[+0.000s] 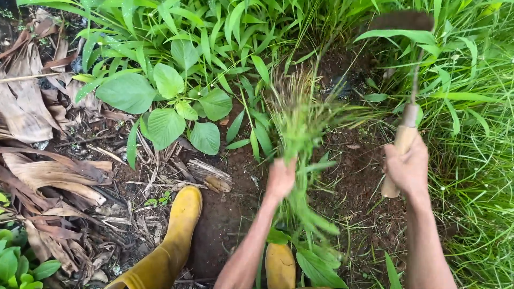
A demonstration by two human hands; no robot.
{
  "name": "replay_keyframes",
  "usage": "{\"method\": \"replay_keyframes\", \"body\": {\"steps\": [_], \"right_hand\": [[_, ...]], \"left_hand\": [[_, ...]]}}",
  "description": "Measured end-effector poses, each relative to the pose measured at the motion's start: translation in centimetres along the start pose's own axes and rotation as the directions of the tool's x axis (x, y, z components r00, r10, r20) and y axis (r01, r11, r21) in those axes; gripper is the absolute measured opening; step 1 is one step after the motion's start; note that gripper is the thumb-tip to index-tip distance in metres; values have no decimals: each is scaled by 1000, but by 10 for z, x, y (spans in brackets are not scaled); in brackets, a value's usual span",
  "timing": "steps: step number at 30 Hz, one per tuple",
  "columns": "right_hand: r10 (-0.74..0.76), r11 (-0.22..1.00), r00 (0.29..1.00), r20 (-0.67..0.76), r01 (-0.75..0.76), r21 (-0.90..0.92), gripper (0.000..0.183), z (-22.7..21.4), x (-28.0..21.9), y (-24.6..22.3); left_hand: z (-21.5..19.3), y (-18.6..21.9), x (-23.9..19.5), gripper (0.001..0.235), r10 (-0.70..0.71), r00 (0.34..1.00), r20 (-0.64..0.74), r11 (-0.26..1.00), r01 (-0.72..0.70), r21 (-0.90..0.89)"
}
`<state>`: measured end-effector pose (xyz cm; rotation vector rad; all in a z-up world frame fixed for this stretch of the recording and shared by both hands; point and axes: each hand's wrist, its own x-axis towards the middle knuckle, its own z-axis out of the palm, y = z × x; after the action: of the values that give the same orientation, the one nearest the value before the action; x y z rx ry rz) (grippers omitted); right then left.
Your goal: The person uses a sickle to cut tall grass in a garden area. They gather handfuls of grass with their left hand and slice through the stems near the base with the sickle in their right hand, repeating this process across the patch.
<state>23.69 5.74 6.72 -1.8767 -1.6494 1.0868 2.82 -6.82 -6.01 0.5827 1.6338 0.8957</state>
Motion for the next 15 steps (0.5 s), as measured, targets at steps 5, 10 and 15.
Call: {"method": "replay_keyframes", "body": {"steps": [5, 10, 15], "right_hand": [[-16, 990, 999, 37, 21, -139, 41, 2, -5, -22], [-30, 950, 995, 97, 58, -307, 34, 17, -1, 2], [-29, 974, 991, 131, 57, -218, 33, 21, -4, 21]], "left_hand": [[28, -79, -43, 45, -134, 989, 66, 991, 134, 3], [25, -39, -32, 45, 7, 1000, -27, 999, -5, 53], [-6, 17, -48, 43, 301, 953, -29, 930, -286, 231]]}}
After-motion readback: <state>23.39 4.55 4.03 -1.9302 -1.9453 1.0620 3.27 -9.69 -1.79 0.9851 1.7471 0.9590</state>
